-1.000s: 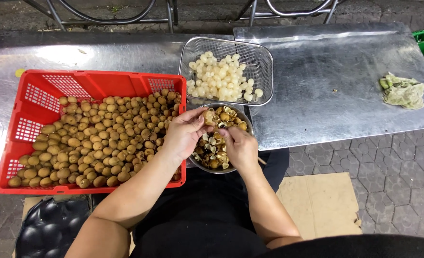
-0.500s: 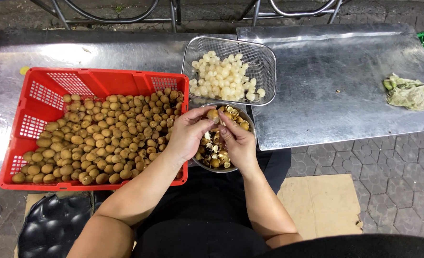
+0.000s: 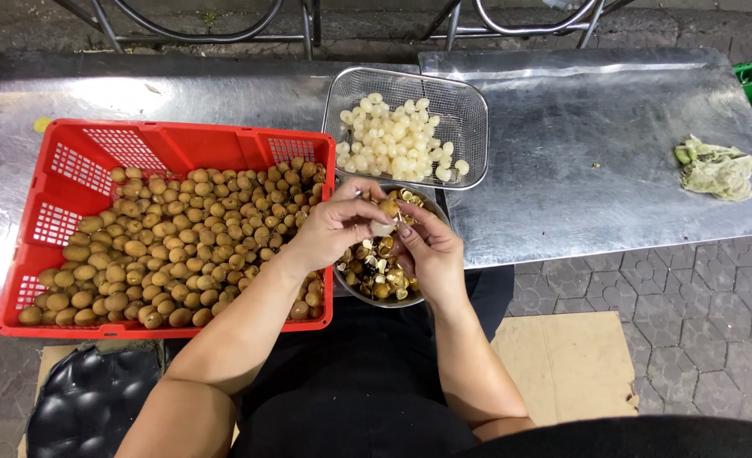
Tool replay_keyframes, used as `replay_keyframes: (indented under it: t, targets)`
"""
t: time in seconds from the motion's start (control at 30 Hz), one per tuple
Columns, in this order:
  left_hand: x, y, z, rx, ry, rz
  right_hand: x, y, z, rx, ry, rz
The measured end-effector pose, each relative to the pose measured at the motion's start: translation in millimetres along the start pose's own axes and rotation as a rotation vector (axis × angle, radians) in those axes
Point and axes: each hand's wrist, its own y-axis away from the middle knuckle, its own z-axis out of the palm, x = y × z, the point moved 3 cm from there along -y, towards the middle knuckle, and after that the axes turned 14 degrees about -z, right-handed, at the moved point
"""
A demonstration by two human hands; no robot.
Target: Peeling and pitting longan fruit by hand.
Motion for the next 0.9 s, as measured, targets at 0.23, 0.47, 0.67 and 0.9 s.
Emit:
replay_keyframes:
  t: [0.23, 0.47, 0.67, 0.9]
  targets:
    - [-13, -19, -2, 0.093, 0.435, 0.175, 17, 0, -9, 0.216, -0.194, -0.035]
    - [19, -75, -35, 0.363, 0.304, -0.174, 36, 7, -35, -0.225, 0.968, -0.52]
    - [15, -45, 2, 0.393, -0.116, 0.05, 15, -5, -15, -0.007, 0.129, -0.025]
    - [-10, -26, 23, 0.592, -0.376, 0.365, 9, -13, 0, -0.023, -0.348, 0.135]
